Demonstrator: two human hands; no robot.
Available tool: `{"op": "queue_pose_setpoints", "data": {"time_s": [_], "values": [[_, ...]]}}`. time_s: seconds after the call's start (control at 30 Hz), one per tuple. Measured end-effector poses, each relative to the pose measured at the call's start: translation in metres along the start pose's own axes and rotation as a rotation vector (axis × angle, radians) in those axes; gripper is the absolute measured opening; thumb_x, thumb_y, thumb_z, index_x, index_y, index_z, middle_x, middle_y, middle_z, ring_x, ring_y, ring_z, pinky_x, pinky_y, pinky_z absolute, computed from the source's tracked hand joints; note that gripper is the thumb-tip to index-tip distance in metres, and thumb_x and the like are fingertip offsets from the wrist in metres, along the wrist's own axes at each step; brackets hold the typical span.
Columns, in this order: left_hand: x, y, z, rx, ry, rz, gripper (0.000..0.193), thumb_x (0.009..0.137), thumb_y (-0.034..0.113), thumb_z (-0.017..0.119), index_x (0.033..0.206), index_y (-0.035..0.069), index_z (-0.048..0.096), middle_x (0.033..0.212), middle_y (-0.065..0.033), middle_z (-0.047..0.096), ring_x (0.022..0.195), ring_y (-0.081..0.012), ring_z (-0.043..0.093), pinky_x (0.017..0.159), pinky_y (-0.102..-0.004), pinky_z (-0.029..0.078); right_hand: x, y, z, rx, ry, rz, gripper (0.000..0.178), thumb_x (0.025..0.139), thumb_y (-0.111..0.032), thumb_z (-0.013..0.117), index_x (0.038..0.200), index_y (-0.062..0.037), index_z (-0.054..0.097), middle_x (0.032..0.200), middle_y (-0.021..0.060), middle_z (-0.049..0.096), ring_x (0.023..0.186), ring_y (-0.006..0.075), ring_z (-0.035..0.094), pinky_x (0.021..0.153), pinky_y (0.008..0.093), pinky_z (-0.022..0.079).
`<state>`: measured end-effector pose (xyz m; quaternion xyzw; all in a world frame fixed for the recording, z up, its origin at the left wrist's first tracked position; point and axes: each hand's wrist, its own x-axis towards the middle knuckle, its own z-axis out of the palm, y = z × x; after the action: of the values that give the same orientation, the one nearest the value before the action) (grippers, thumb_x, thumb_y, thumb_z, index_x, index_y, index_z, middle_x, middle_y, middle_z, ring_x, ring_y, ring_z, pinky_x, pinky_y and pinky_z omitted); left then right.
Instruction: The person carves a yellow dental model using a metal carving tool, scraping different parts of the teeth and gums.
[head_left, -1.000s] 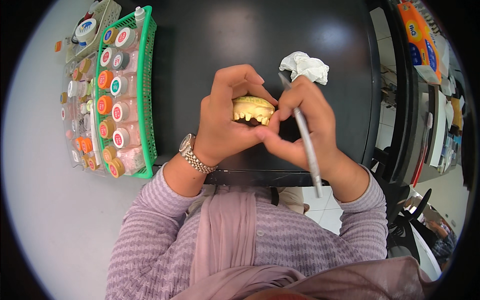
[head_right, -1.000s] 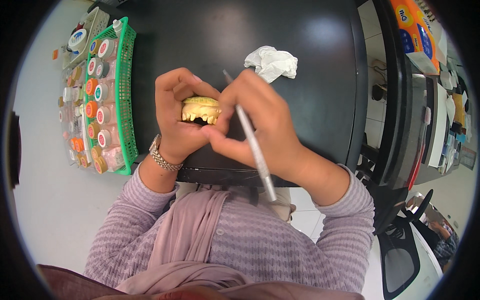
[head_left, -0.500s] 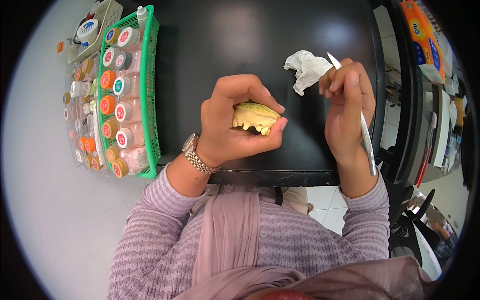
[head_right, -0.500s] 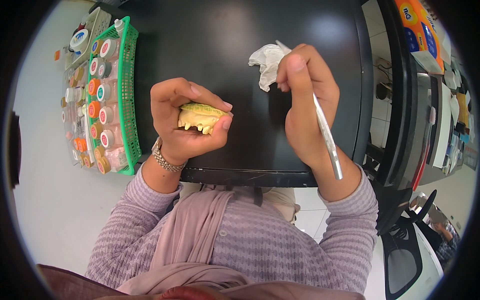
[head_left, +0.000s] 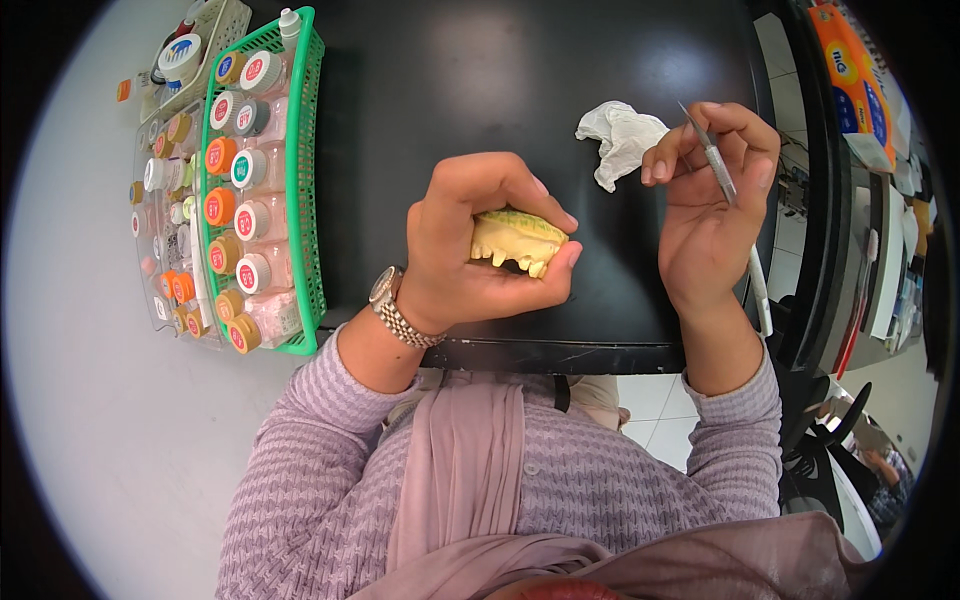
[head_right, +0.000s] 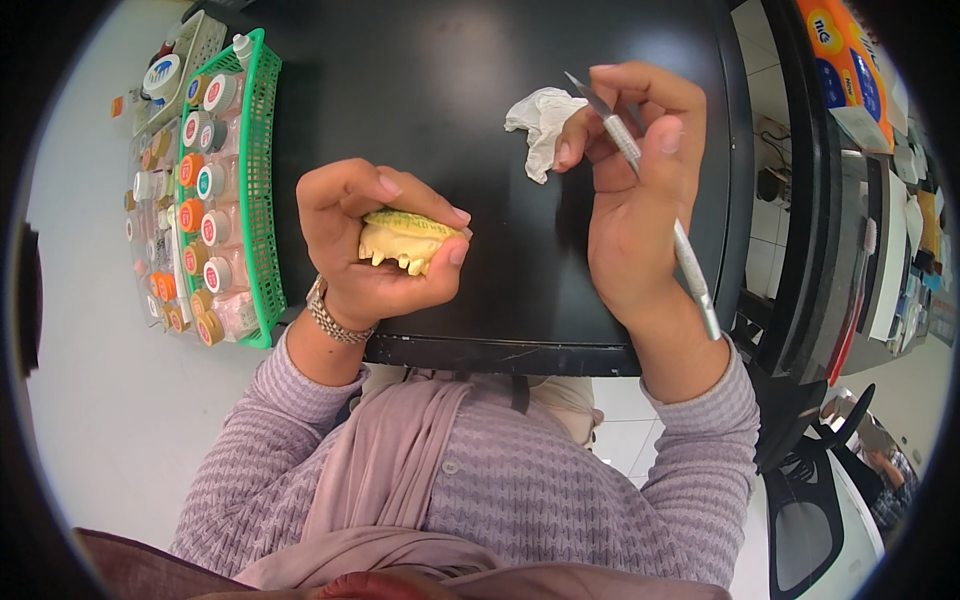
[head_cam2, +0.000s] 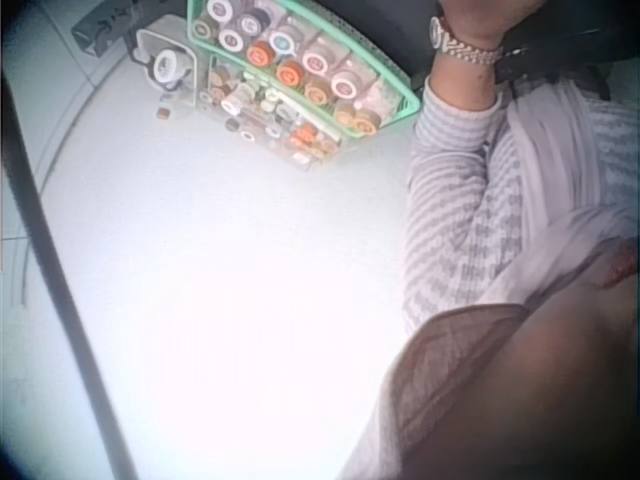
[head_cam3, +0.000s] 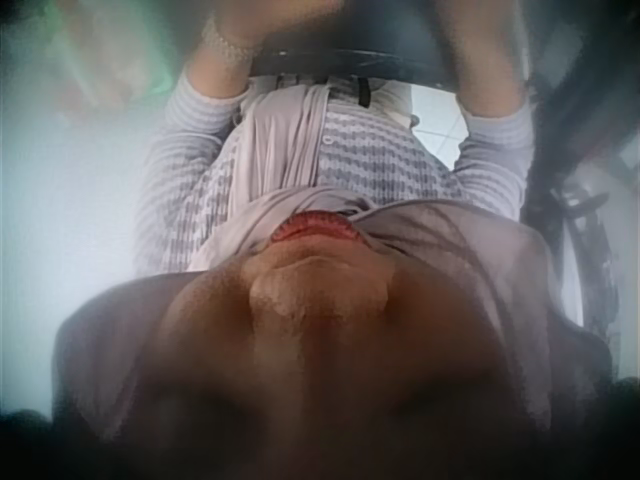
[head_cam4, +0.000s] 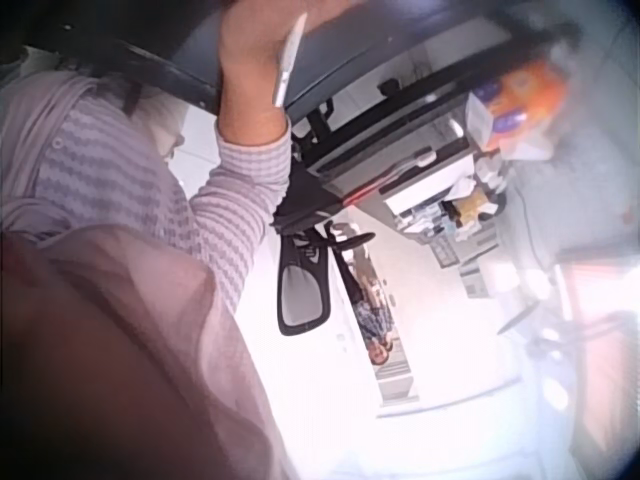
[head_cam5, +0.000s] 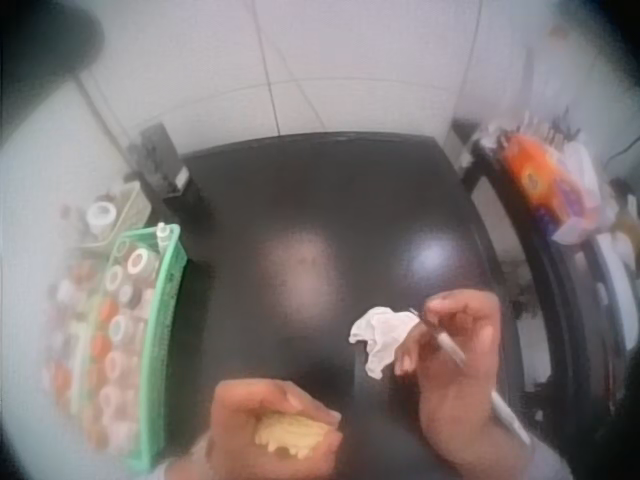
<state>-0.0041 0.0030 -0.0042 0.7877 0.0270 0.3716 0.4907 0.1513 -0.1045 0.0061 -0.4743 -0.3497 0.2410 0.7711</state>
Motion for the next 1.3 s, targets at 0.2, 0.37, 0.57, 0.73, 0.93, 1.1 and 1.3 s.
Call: {"op": "queue_pose_setpoints", "data": {"time_s": [0.2, 0.37, 0.57, 0.73, 0.93, 1.1, 1.3], "values": [[0.000, 0.000, 0.001, 0.009, 0.000, -0.003, 0.057, 0.070, -0.003, 0.071, 0.108, 0.006, 0.029, 0.072, -0.0121, 0.062, 0.059, -0.0162, 0.063, 0.053, -0.0231, 0.052, 0.003, 0.002, -0.007, 0.174, -0.101, 0.059, 0.036, 0.100, -0.028, 0.031, 0.101, 0.0018, 0.052, 0.100, 0.0130, 0.049, 0.079, 0.0178, 0.055, 0.072, 0.0346, 0.049], [-0.004, -0.002, 0.002, -0.035, 0.054, 0.004, 0.057, 0.068, 0.001, 0.077, 0.109, 0.001, 0.037, 0.078, -0.0083, 0.065, 0.069, -0.0127, 0.066, 0.061, -0.0213, 0.052, 0.003, 0.001, -0.007, 0.280, -0.069, 0.226, 0.023, 0.097, -0.018, 0.044, 0.095, 0.0017, 0.055, 0.106, 0.0134, 0.052, 0.084, 0.0170, 0.061, 0.079, 0.0352, 0.053], [-0.002, -0.001, 0.002, -0.031, 0.037, -0.006, 0.058, 0.068, 0.001, 0.076, 0.110, 0.002, 0.036, 0.075, -0.0086, 0.064, 0.067, -0.0129, 0.066, 0.059, -0.0210, 0.050, 0.002, -0.002, -0.003, 0.314, -0.081, 0.242, 0.009, 0.088, -0.001, 0.059, 0.097, -0.0002, 0.057, 0.107, 0.0133, 0.055, 0.088, 0.0182, 0.066, 0.080, 0.0314, 0.057], [0.001, 0.000, -0.001, 0.011, -0.034, 0.017, 0.061, 0.070, -0.001, 0.072, 0.111, 0.007, 0.027, 0.072, -0.0121, 0.063, 0.058, -0.0160, 0.063, 0.051, -0.0226, 0.051, 0.003, -0.003, -0.002, 0.310, -0.090, 0.265, 0.011, 0.088, -0.002, 0.060, 0.097, -0.0005, 0.055, 0.101, 0.0139, 0.059, 0.085, 0.0188, 0.067, 0.077, 0.0310, 0.058], [0.002, 0.000, -0.002, -0.006, -0.038, 0.027, 0.061, 0.071, -0.001, 0.072, 0.112, 0.007, 0.027, 0.071, -0.0125, 0.063, 0.058, -0.0164, 0.063, 0.051, -0.0228, 0.051, 0.003, -0.004, -0.003, 0.320, -0.075, 0.303, 0.011, 0.089, -0.007, 0.061, 0.096, -0.0017, 0.054, 0.099, 0.0145, 0.062, 0.083, 0.0178, 0.067, 0.073, 0.0302, 0.057], [0.002, 0.001, -0.002, -0.003, -0.035, 0.018, 0.061, 0.071, -0.001, 0.071, 0.112, 0.007, 0.027, 0.072, -0.0126, 0.063, 0.058, -0.0164, 0.063, 0.051, -0.0227, 0.051, 0.003, -0.004, -0.002, 0.315, -0.092, 0.272, 0.011, 0.088, -0.005, 0.062, 0.095, -0.0019, 0.054, 0.099, 0.0148, 0.062, 0.082, 0.0180, 0.067, 0.073, 0.0295, 0.057], [0.000, -0.001, 0.000, -0.012, -0.011, 0.021, 0.061, 0.070, -0.001, 0.073, 0.112, 0.005, 0.030, 0.072, -0.0111, 0.063, 0.061, -0.0145, 0.063, 0.053, -0.0219, 0.049, -0.001, -0.005, 0.003, 0.275, -0.246, 0.137, 0.019, 0.080, 0.008, 0.065, 0.093, -0.0017, 0.055, 0.096, 0.0150, 0.062, 0.082, 0.0193, 0.067, 0.073, 0.0293, 0.057]]}}
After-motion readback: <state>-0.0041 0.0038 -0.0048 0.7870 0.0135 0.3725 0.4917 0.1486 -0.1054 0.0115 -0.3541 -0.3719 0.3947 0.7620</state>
